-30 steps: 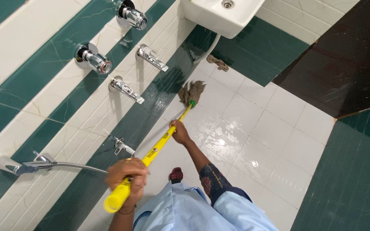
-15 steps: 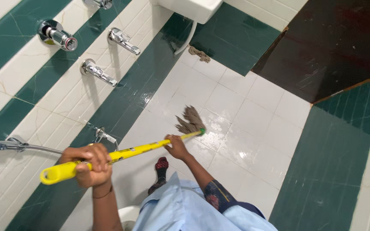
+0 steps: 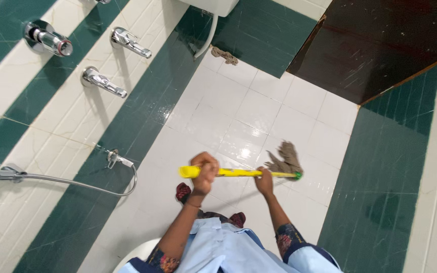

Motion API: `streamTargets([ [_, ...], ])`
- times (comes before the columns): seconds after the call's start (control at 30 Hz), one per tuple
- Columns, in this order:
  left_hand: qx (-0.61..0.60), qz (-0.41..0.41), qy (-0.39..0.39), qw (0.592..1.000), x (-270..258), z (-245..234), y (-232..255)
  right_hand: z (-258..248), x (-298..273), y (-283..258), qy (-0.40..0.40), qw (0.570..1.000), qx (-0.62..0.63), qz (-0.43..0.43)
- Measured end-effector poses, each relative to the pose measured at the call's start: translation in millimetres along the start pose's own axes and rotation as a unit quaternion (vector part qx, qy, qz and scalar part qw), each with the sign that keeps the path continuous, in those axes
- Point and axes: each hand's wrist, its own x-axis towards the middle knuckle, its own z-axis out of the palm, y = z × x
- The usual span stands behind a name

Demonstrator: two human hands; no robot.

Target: The person mops the bathroom floor, pours a blue liquid cleaning solution from a bottle onto the tiles, and continues mopping around the toilet and sink area.

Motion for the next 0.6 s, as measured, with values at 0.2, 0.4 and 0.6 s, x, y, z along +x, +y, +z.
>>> streamTargets([
  [0.2, 0.057, -0.098, -0.065, 0.991, 21, -31, 13, 18, 11, -24, 0.063, 0.988, -0.106, 0.098],
  [0.4, 0.032, -0.02, -0.011, 0.999, 77, -88, 99, 103, 63, -112, 0.097, 0.992, -0.012, 0.077],
  [0.6, 0.027, 0.072, 0.0, 0.997, 113, -117, 184, 183, 115, -176, 0.06, 0.995, 0.081, 0.023],
])
